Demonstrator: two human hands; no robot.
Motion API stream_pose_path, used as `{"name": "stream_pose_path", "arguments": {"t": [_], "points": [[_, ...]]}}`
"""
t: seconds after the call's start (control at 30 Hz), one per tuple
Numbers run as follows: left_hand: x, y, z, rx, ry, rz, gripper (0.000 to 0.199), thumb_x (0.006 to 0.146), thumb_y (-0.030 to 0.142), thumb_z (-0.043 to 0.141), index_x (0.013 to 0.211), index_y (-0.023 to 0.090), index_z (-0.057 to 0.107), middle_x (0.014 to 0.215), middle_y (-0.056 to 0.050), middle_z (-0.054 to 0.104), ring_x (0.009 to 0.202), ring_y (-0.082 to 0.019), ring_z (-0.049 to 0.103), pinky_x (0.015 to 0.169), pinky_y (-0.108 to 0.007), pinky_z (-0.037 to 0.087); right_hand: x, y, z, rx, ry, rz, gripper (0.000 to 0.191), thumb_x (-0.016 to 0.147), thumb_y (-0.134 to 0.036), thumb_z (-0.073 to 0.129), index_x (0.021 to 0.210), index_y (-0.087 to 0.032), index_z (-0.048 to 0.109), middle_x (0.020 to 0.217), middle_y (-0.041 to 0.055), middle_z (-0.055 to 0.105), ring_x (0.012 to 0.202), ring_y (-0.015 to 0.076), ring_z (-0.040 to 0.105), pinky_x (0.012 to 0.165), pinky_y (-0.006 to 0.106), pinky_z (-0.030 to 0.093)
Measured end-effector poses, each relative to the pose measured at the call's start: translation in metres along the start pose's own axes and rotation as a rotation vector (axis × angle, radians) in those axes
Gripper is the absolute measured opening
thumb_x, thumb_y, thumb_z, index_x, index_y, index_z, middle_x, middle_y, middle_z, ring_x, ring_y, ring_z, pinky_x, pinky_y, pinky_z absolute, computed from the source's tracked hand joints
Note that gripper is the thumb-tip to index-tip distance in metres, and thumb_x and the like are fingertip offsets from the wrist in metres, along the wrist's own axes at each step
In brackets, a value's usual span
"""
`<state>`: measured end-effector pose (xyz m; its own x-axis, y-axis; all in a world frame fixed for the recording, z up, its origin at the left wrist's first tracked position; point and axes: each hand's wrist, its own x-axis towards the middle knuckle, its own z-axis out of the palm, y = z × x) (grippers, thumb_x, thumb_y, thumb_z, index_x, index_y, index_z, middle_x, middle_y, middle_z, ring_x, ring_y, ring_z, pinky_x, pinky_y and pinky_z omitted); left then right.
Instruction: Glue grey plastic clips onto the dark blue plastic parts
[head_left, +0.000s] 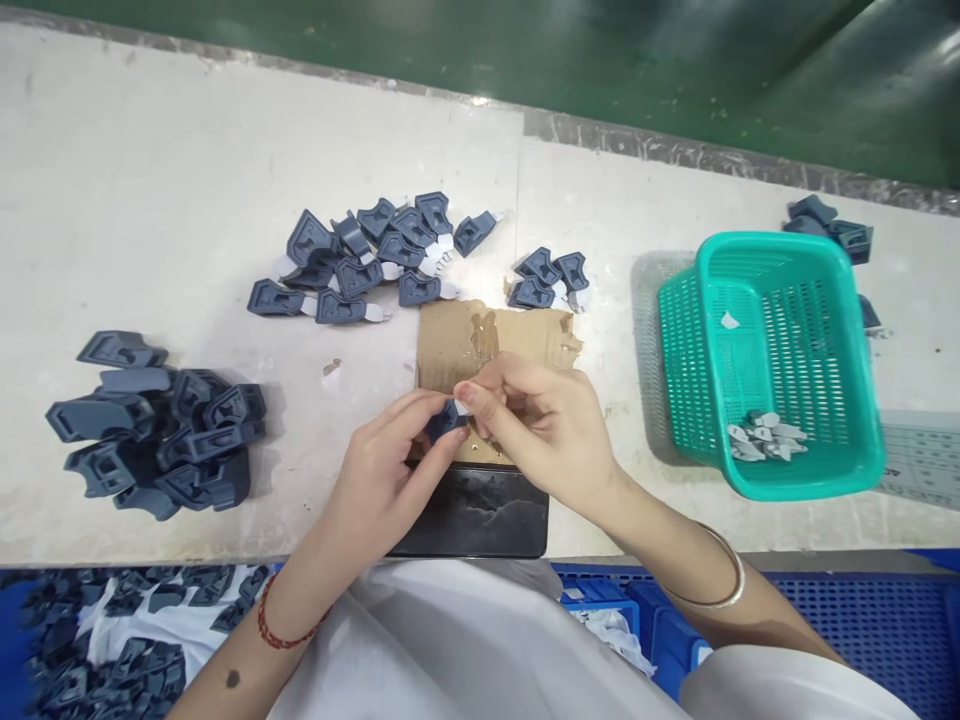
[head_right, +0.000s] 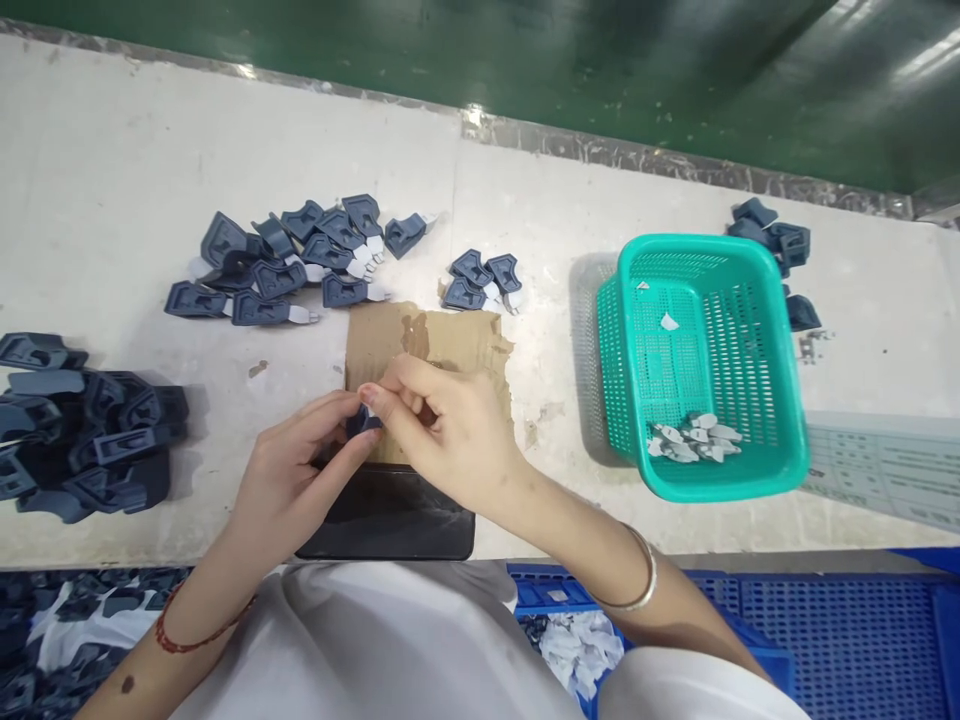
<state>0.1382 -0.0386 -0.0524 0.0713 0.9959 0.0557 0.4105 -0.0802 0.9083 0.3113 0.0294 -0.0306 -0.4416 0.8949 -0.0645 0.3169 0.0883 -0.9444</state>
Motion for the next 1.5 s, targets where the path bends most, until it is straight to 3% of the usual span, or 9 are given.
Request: {"name": "stream_pose_path", "arguments": {"t": [0.17,0.43,0.9,1.03,1.13,1.23,1.33,1.4,1.5], "points": [[0.0,0.0,-0.003,-0.065,-0.059,-0.02,0.012,0.107,0.024,0.055,0.112,0.021,0.066,0.097,0.001,0.068,0.077,-0.01,0.061,0.069,-0.021,0.049,0.0,-0.005,-0.005,-0.072,-0.018,-0.028,0.042,0.105,-0.053,0.059,0.076,-0.023,0.056,0.062,-0.004,0.059,0.057,0.0107,0.054,0.057,0.024,0.041],[0.002,0.002,-0.008,-0.165,-0.113,-0.071,0.015,0.11,0.03,0.05,0.106,0.023,0.063,0.088,0.004,0.061,0.077,-0.01,0.057,0.069,-0.021,0.046,0.004,0.002,-0.018,-0.482,-0.161,-0.381,0.043,0.115,-0.038,0.034,0.081,-0.022,0.053,0.07,0.0014,0.062,0.063,0.0145,0.055,0.064,0.028,0.039],[0.003,0.002,-0.005,-0.133,-0.032,-0.047,0.014,0.108,0.029,0.054,0.112,0.023,0.066,0.106,-0.002,0.071,0.099,-0.015,0.067,0.087,-0.026,0.054,-0.002,-0.005,-0.015,-0.677,-0.133,-0.29,0.053,0.116,-0.044,0.025,0.087,-0.02,0.062,0.076,0.005,0.074,0.069,0.0179,0.066,0.062,0.031,0.038],[0.015,0.002,-0.018,0.191,0.118,0.008,0.013,0.101,0.026,0.064,0.111,0.021,0.071,0.115,-0.007,0.068,0.112,-0.021,0.067,0.097,-0.034,0.055,-0.012,-0.018,-0.042,-0.556,-0.012,-0.199,0.038,0.113,-0.043,0.04,0.102,-0.023,0.071,0.095,0.0047,0.08,0.086,0.0195,0.073,0.072,0.031,0.048],[0.024,-0.003,-0.033,0.472,0.2,-0.037,0.022,0.099,0.024,0.064,0.118,0.021,0.074,0.118,-0.009,0.066,0.098,-0.021,0.069,0.086,-0.036,0.056,-0.029,-0.025,-0.078,-0.612,0.326,-0.077,0.027,0.107,-0.044,0.052,0.102,-0.028,0.074,0.096,0.0056,0.08,0.082,0.0205,0.071,0.069,0.033,0.049],[0.031,-0.006,-0.043,0.589,0.2,-0.093,0.03,0.097,0.02,0.061,0.126,0.017,0.072,0.124,-0.012,0.063,0.081,-0.019,0.065,0.075,-0.035,0.055,-0.049,-0.013,-0.123,-0.856,0.562,0.308,0.02,0.101,-0.043,0.058,0.103,-0.032,0.075,0.097,0.0122,0.078,0.074,0.0224,0.068,0.059,0.037,0.046],[0.034,-0.007,-0.048,0.612,0.21,-0.101,0.034,0.097,0.017,0.06,0.129,0.018,0.069,0.127,-0.012,0.062,0.076,-0.017,0.062,0.072,-0.035,0.055,-0.07,0.018,-0.159,-1.056,0.361,0.585,0.033,0.098,-0.054,0.059,0.117,-0.031,0.073,0.109,0.023,0.074,0.08,0.0285,0.071,0.062,0.044,0.049],[0.037,-0.008,-0.052,0.613,0.23,-0.11,0.033,0.096,0.018,0.061,0.127,0.021,0.068,0.127,-0.011,0.06,0.077,-0.018,0.063,0.072,-0.035,0.054,-0.084,0.039,-0.171,-1.103,0.219,0.59,0.045,0.098,-0.051,0.056,0.129,-0.02,0.069,0.122,0.0284,0.07,0.106,0.0422,0.071,0.082,0.053,0.056],[0.044,-0.009,-0.057,0.616,0.253,-0.134,0.03,0.093,0.02,0.069,0.123,0.023,0.067,0.12,-0.009,0.059,0.079,-0.02,0.062,0.072,-0.036,0.051,-0.103,0.056,-0.172,-0.997,0.219,0.57,0.049,0.098,-0.047,0.057,0.136,-0.016,0.065,0.13,0.0289,0.065,0.116,0.0461,0.069,0.098,0.059,0.056]]}}
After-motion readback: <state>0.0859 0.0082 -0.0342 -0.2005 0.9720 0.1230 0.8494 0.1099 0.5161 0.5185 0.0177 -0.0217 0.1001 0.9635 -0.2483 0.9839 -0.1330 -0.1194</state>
